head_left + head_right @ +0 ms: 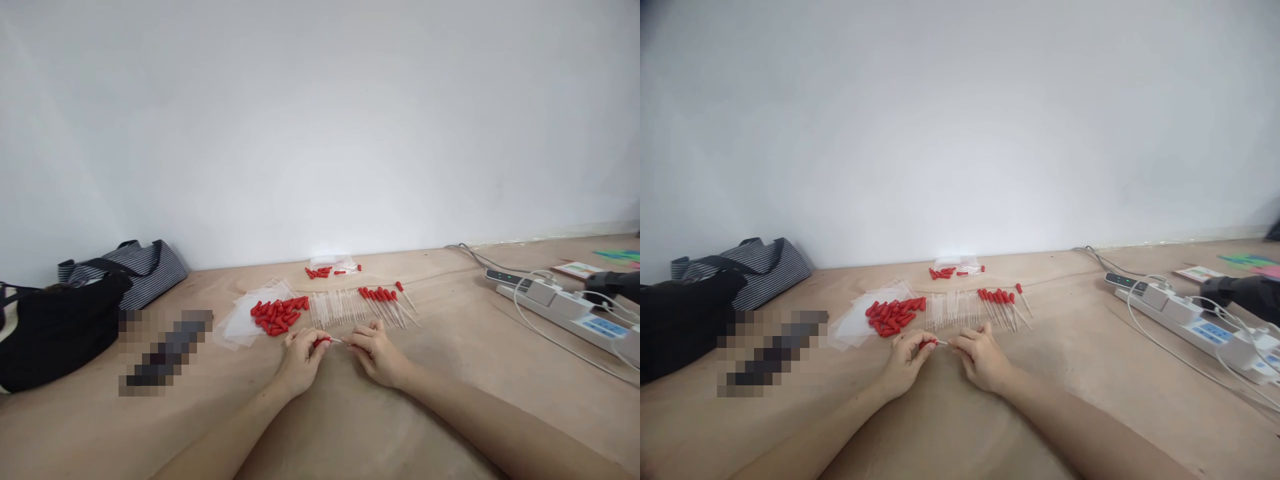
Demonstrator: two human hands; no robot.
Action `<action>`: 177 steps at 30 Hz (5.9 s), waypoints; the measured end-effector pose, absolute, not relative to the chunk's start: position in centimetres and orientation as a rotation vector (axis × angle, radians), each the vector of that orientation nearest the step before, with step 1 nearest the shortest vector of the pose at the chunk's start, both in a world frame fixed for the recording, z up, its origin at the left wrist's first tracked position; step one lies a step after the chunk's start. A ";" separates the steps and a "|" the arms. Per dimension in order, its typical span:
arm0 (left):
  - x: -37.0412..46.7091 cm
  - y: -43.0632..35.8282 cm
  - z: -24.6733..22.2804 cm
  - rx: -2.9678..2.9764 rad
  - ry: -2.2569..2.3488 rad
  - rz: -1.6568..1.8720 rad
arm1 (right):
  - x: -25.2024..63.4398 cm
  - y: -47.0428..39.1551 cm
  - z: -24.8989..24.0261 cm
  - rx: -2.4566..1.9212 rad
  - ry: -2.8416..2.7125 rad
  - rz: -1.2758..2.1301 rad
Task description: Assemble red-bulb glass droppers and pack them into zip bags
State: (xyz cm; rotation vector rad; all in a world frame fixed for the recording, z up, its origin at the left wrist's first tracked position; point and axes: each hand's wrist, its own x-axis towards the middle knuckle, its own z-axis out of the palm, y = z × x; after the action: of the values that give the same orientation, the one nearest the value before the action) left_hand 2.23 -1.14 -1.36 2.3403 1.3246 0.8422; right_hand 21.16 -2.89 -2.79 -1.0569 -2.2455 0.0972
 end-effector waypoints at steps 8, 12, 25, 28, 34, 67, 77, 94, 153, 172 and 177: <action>2.2 -1.6 -1.3 2.540 1.267 0.880 | 21.8 -2.6 -2.2 -0.988 -2.297 -0.172; 2.3 -1.8 -1.1 2.578 1.245 0.898 | 21.6 -2.8 -2.1 -1.016 -2.281 -0.172; 2.3 -2.0 -1.2 2.652 1.192 0.931 | 20.5 -2.9 -2.0 -1.095 -2.268 -0.090; 2.4 -2.1 -1.1 2.660 1.179 0.910 | 20.4 -2.9 -2.0 -1.109 -2.281 -0.051; 2.5 -2.1 -0.8 2.651 1.183 0.858 | 20.3 -2.9 -1.8 -1.163 -2.316 0.011; 1.3 -1.1 -0.5 2.689 1.080 0.705 | 23.3 -1.8 -1.5 -0.959 -2.404 0.204; 0.5 0.0 -0.8 2.592 1.405 0.811 | 23.1 -1.3 -2.3 -1.254 -2.136 0.095; -2.3 3.4 -1.4 2.569 2.025 0.860 | 22.2 4.5 -2.4 -2.070 -1.589 -0.185; 2.6 -0.8 -1.3 2.605 1.391 0.814 | 22.1 -2.1 -3.0 -1.426 -2.033 0.110; 2.3 -0.3 -1.7 2.476 1.358 0.914 | 21.6 -3.0 -2.5 -1.195 -2.089 0.052; 2.3 -0.9 -1.3 2.519 1.319 0.924 | 21.8 -3.0 -2.5 -1.165 -2.144 -0.076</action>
State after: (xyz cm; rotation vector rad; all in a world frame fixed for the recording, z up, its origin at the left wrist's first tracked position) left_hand 2.33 -0.90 -1.27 2.5189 1.3195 0.9236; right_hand 21.76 -2.96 -2.46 -1.1655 -2.1441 -0.0759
